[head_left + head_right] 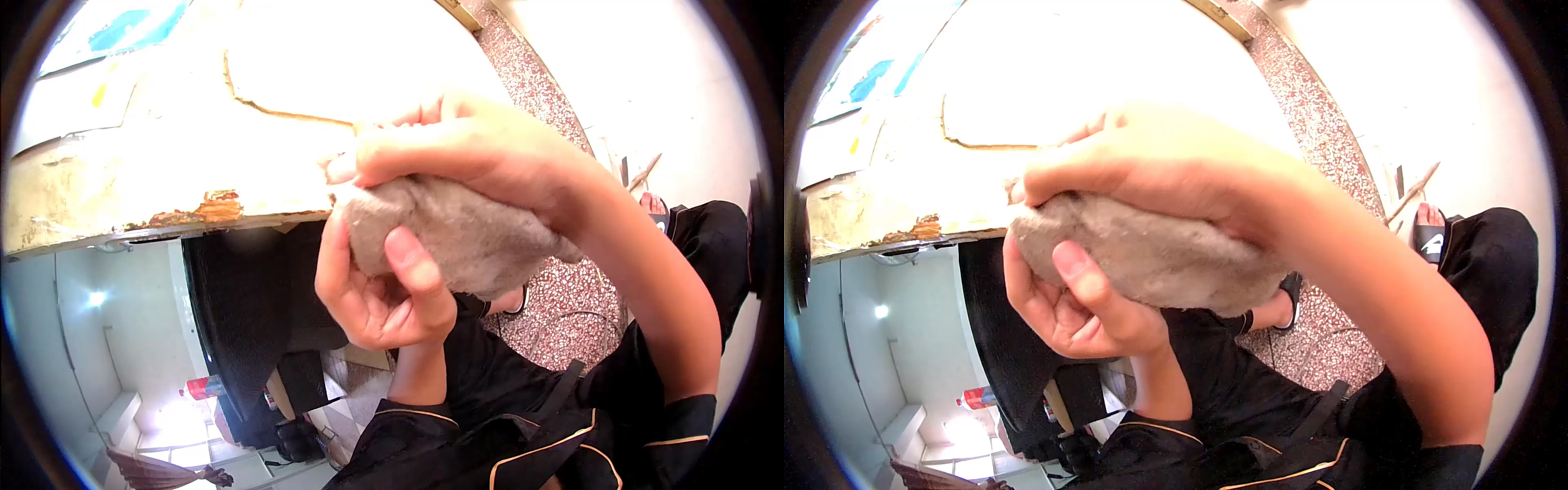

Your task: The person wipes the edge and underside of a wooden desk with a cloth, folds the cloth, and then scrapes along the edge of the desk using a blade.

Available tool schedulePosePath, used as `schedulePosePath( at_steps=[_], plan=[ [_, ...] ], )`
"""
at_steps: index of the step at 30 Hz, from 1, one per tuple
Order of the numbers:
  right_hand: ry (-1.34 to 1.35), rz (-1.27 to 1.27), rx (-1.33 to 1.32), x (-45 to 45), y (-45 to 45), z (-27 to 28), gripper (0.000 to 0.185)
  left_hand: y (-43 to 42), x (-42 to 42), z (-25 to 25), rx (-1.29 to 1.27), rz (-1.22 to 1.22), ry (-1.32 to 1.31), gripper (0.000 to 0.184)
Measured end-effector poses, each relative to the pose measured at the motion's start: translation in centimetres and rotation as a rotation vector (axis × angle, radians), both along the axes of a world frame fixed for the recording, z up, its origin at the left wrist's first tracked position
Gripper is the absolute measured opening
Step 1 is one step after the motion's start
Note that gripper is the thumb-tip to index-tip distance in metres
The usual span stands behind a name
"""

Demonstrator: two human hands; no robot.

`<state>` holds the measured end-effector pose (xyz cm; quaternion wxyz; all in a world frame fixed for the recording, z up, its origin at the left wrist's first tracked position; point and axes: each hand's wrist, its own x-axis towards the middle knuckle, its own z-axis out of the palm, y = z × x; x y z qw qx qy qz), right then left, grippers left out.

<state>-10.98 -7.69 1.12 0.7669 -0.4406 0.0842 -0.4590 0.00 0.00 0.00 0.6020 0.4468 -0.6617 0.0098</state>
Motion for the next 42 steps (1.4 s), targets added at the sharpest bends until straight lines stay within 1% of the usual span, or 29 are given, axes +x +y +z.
schedulePosePath(
  at_steps=[3, 4, 6, 8, 9, 10, 13, 14, 17, 19, 21, 22, 25, 26, 27, 28, 30, 32, 33, 35, 36, 39, 42],
  plan=[
    [0.096, -0.029, 0.026, -0.1, 0.6, 0.9, 0.028, 0.0, -1.0, 0.1, -0.08, 0.05, 0.162, 0.048],
    [0.051, -0.007, 0.023, 0.1, 0.7, 0.9, 0.028, 0.0, -1.4, 0.1, -0.099, 0.066, 0.219, 0.047],
    [0.015, 0.006, -0.047, 0.3, -0.2, 0.7, 0.029, -0.2, -1.5, 0.1, -0.091, 0.098, 0.151, 0.047],
    [-0.002, -0.014, -0.024, 0.1, 0.1, 0.0, 0.029, 0.3, -1.4, 0.1, 0.032, 0.11, 0.063, 0.05],
    [-0.029, -0.031, -0.029, -0.1, 0.1, 0.2, 0.028, 0.2, -1.2, 0.1, 0.028, 0.104, 0.054, 0.05],
    [-0.031, -0.029, -0.021, -0.3, 0.4, 0.4, 0.027, 0.0, -1.1, -0.1, -0.057, 0.074, 0.073, 0.05],
    [0.035, -0.011, -0.061, -0.3, 0.5, 1.5, 0.027, 0.0, -1.3, 0.3, -0.12, 0.078, 0.135, 0.049],
    [-0.066, 0.002, -0.06, 0.4, 0.3, 0.9, 0.028, 0.0, -1.4, 0.4, -0.117, 0.079, 0.122, 0.049],
    [-0.024, 0.016, -0.052, -0.1, 0.0, 0.1, 0.026, 0.6, -0.8, 0.2, -0.006, 0.102, 0.02, 0.048],
    [0.006, 0.013, -0.055, -0.3, 0.2, 0.4, 0.024, 0.3, -1.0, 0.1, -0.026, 0.109, 0.014, 0.047],
    [-0.036, -0.002, -0.034, 0.0, 0.5, 0.7, 0.019, -0.1, -1.1, 0.0, -0.117, 0.102, 0.029, 0.046],
    [-0.038, -0.007, -0.029, 0.0, 0.5, 0.7, 0.019, 0.0, -1.1, 0.1, -0.12, 0.091, 0.07, 0.045],
    [-0.017, 0.012, 0.002, -0.1, 0.4, 0.5, 0.019, 0.3, -0.9, -0.1, -0.032, 0.136, 0.022, 0.044],
    [-0.002, 0.022, 0.007, -0.2, 0.1, -0.2, 0.02, 0.5, -1.0, -0.1, 0.011, 0.07, 0.079, 0.041],
    [0.015, 0.03, 0.011, -0.4, -0.1, -0.4, 0.022, 0.5, -1.0, -0.2, 0.027, 0.022, 0.077, 0.04],
    [0.064, 0.016, -0.009, -0.4, -0.3, -0.6, 0.025, 0.4, -0.9, -0.3, 0.015, 0.024, 0.065, 0.041],
    [0.049, -0.007, -0.018, -0.3, -0.3, -0.4, 0.026, 0.1, -0.9, -0.3, -0.002, 0.024, 0.051, 0.043],
    [0.027, -0.022, -0.022, 0.0, 0.0, 0.5, 0.026, 0.0, -0.8, -0.1, -0.033, -0.007, 0.069, 0.053],
    [0.026, -0.024, 0.02, -0.2, 0.2, 1.3, 0.027, -0.1, -0.6, 0.0, -0.035, -0.005, 0.062, 0.053],
    [0.016, -0.026, 0.061, -0.3, 0.3, 2.3, 0.027, -0.3, -0.2, 0.0, -0.068, -0.072, 0.016, 0.065],
    [0.023, -0.057, 0.062, -0.2, 0.2, 2.7, 0.028, -0.2, -0.5, 0.3, -0.02, -0.056, 0.009, 0.071],
    [0.037, -0.08, 0.067, 0.0, -0.1, 3.5, 0.032, -0.2, -0.2, 0.1, -0.065, -0.105, 0.032, 0.072],
    [0.057, -0.1, 0.028, 0.0, -0.3, 4.0, 0.033, -0.1, 0.1, -0.2, -0.074, -0.079, 0.036, 0.073]
  ],
)
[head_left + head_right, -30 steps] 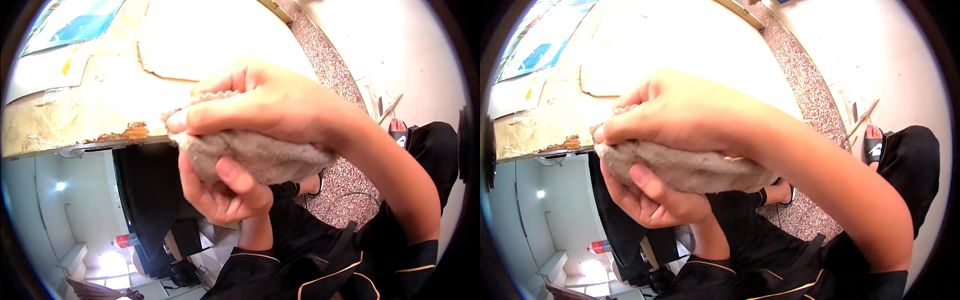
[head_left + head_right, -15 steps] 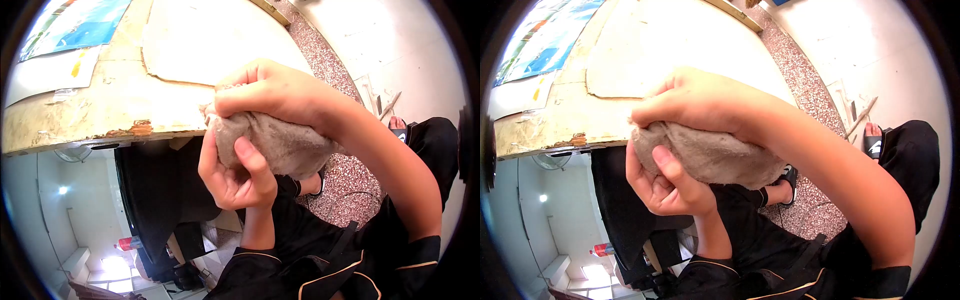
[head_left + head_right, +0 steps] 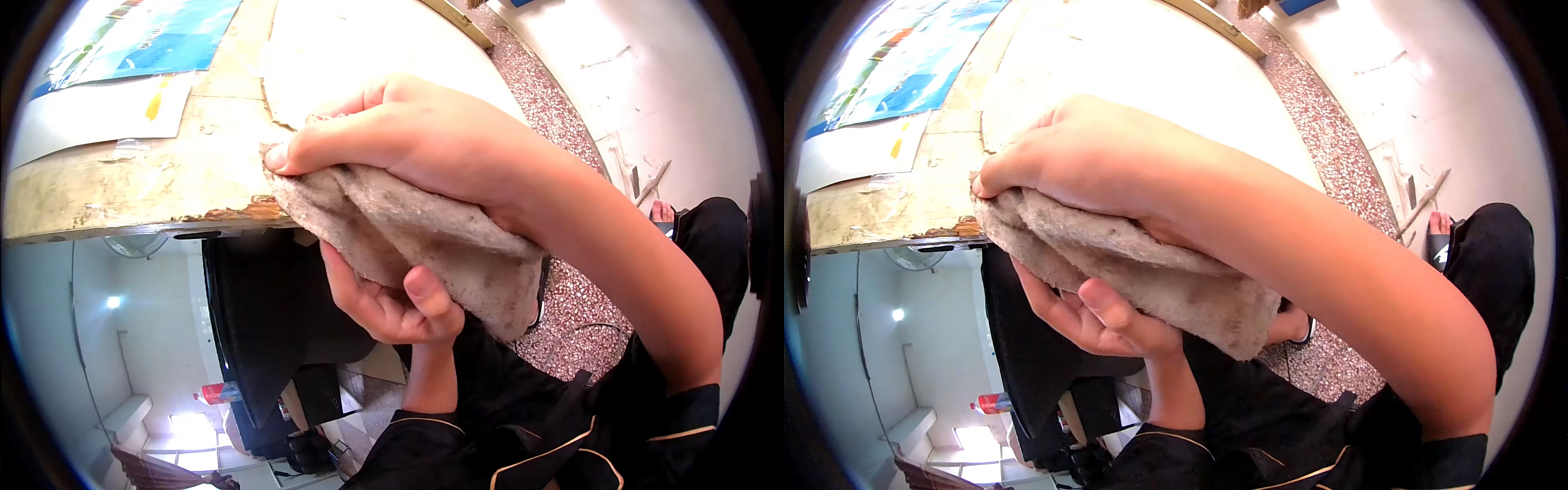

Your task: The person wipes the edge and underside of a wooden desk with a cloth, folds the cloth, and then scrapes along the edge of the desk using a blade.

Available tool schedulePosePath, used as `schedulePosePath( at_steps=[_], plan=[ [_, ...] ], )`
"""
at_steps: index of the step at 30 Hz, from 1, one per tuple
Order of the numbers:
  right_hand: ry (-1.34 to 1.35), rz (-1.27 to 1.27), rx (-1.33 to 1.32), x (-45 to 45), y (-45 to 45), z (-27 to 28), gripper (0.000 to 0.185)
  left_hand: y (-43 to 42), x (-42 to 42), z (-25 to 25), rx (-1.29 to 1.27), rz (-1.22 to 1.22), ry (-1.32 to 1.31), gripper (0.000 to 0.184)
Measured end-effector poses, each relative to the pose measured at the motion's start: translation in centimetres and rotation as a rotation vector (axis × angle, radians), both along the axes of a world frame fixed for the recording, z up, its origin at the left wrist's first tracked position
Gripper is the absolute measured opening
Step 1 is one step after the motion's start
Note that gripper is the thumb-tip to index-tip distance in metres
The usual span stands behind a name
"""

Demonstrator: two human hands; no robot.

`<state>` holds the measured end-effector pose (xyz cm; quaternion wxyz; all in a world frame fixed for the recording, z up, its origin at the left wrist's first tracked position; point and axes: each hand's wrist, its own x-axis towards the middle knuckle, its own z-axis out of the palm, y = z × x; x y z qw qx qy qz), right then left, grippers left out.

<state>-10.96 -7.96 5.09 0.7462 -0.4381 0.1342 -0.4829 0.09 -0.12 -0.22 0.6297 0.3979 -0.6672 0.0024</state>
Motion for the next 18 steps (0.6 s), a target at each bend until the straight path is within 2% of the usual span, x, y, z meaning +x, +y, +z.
schedulePosePath(
  at_steps=[6, 11, 18],
  plan=[
    [0.033, -0.005, -0.024, -0.1, -0.1, 0.4, 0.032, 0.2, 1.5, -0.5, -0.006, 0.072, -0.103, 0.074],
    [-0.068, 0.018, -0.033, 0.4, 0.0, 0.6, 0.027, 0.1, 1.0, -0.4, -0.022, 0.064, -0.068, 0.073],
    [-0.044, 0.027, -0.013, 0.2, 0.1, 1.3, 0.024, -0.3, 0.3, 0.5, -0.081, 0.125, -0.08, 0.071]
  ],
)
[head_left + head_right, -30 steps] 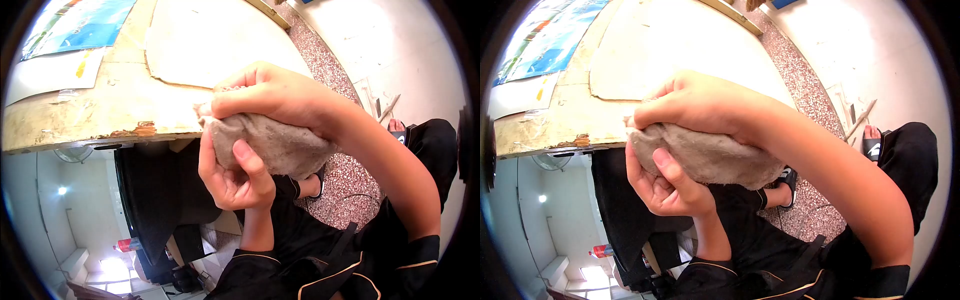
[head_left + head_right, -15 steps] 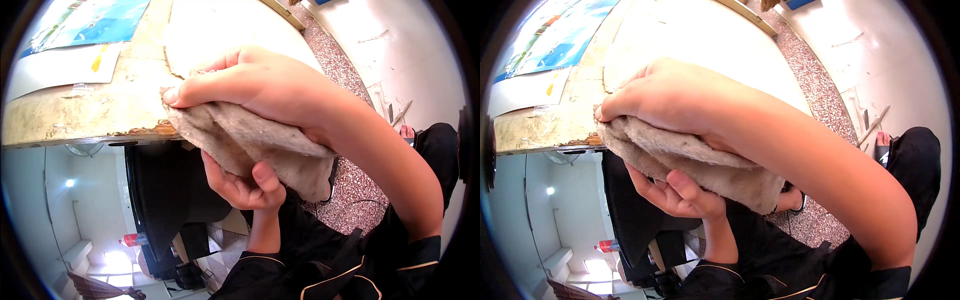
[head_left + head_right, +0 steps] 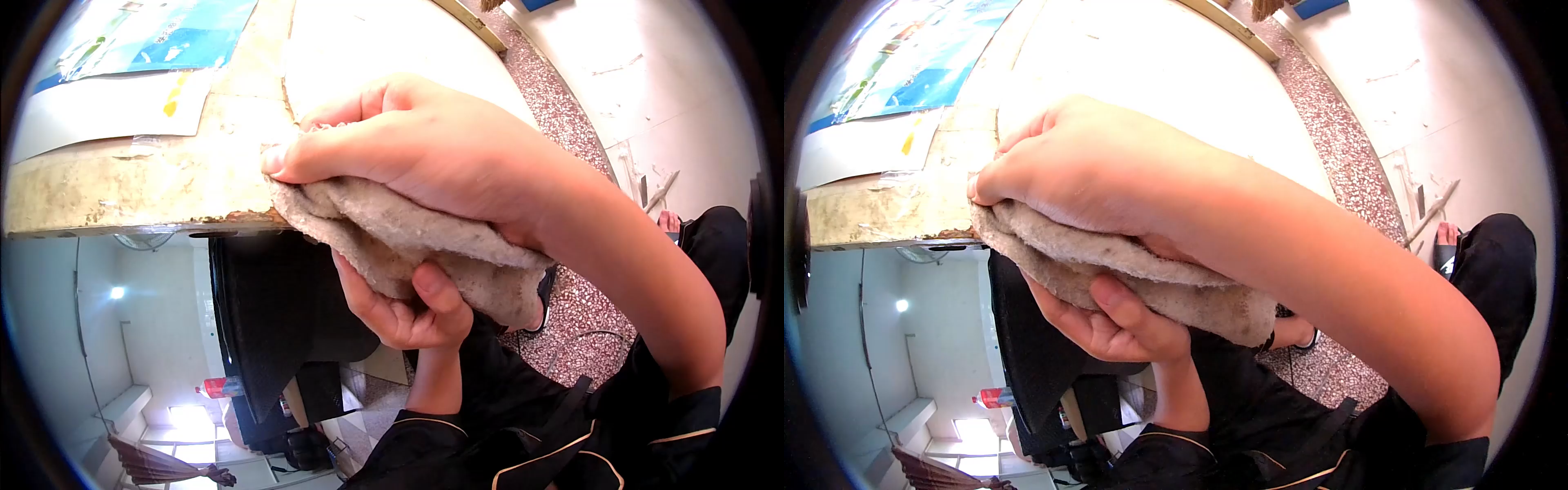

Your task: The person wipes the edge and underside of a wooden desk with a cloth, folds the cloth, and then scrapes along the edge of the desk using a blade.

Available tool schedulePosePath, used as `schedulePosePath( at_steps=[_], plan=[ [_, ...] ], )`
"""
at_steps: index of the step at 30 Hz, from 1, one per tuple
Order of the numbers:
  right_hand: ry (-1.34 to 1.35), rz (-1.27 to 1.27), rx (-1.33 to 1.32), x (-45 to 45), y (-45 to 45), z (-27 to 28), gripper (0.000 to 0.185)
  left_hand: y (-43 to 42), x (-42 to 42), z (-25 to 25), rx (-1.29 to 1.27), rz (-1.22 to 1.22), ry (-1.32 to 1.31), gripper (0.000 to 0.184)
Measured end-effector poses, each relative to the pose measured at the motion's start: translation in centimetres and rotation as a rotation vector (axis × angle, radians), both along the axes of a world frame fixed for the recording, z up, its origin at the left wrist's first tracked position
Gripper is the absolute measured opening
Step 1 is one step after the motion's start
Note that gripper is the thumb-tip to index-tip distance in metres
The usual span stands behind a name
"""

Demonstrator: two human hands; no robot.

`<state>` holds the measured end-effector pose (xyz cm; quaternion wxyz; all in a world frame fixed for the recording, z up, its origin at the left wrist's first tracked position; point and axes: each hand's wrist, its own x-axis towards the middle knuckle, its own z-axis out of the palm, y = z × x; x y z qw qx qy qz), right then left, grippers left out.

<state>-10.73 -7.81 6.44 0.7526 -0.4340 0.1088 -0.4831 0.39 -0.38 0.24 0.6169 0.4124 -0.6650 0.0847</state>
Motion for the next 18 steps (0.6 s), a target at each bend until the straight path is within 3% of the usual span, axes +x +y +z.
schedulePosePath(
  at_steps=[3, 8, 12, 18],
  plan=[
    [-0.026, 0.004, -0.028, 0.1, -0.1, -0.1, 0.027, -0.3, -0.2, 0.0, -0.03, -0.063, 0.011, 0.071],
    [0.361, -0.116, -0.248, -1.1, -2.0, -1.6, 0.041, 0.3, -0.4, -0.4, 0.061, -0.05, -0.05, 0.068],
    [0.275, 0.08, -0.208, -1.6, -1.8, -2.5, 0.044, 0.3, -0.6, -0.8, 0.056, -0.086, -0.058, 0.065],
    [0.343, 0.065, -0.118, -1.6, -1.2, -1.4, 0.043, 0.6, -0.2, -0.7, 0.051, -0.072, -0.04, 0.065]
  ],
)
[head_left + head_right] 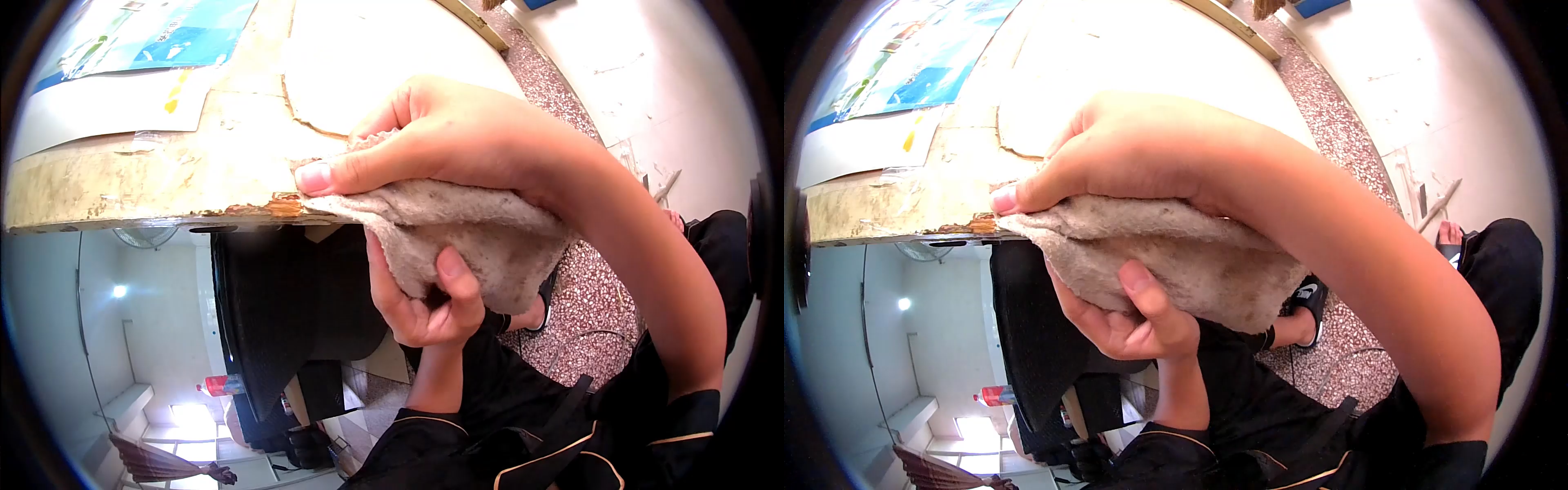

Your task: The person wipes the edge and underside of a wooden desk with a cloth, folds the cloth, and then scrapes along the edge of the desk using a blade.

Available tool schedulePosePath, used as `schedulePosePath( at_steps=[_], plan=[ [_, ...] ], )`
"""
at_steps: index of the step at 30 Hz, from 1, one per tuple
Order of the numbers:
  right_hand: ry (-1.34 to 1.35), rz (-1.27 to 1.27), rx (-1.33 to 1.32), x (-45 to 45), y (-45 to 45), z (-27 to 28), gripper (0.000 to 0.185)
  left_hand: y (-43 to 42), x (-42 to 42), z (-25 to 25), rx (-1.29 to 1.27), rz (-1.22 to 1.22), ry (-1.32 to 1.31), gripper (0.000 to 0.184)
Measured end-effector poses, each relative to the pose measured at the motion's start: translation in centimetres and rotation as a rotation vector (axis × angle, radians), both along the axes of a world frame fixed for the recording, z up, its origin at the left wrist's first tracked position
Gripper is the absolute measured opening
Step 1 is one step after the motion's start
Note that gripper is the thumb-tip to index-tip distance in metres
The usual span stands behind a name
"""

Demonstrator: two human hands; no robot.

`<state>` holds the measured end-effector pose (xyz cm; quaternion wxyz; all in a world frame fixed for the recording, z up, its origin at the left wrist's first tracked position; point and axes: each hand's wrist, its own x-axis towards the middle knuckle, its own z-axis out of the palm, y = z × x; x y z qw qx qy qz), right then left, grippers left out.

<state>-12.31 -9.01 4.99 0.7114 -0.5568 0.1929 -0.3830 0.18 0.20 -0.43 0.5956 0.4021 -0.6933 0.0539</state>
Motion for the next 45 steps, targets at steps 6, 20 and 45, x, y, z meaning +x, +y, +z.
schedulePosePath(
  at_steps=[6, 20, 45],
  plan=[
    [-0.046, -0.026, 0.025, 0.2, 0.6, 0.2, 0.044, 0.1, -0.3, 0.2, -0.011, 0.024, 0.047, 0.065],
    [-0.078, -0.089, 0.005, 1.0, 0.5, 1.2, 0.045, 0.3, -0.7, 1.2, 0.082, 0.139, 0.048, 0.073],
    [-0.09, -0.038, 0.019, 0.8, 0.6, 1.0, 0.044, 0.4, -0.3, 0.9, 0.003, 0.032, 0.035, 0.059]
  ],
)
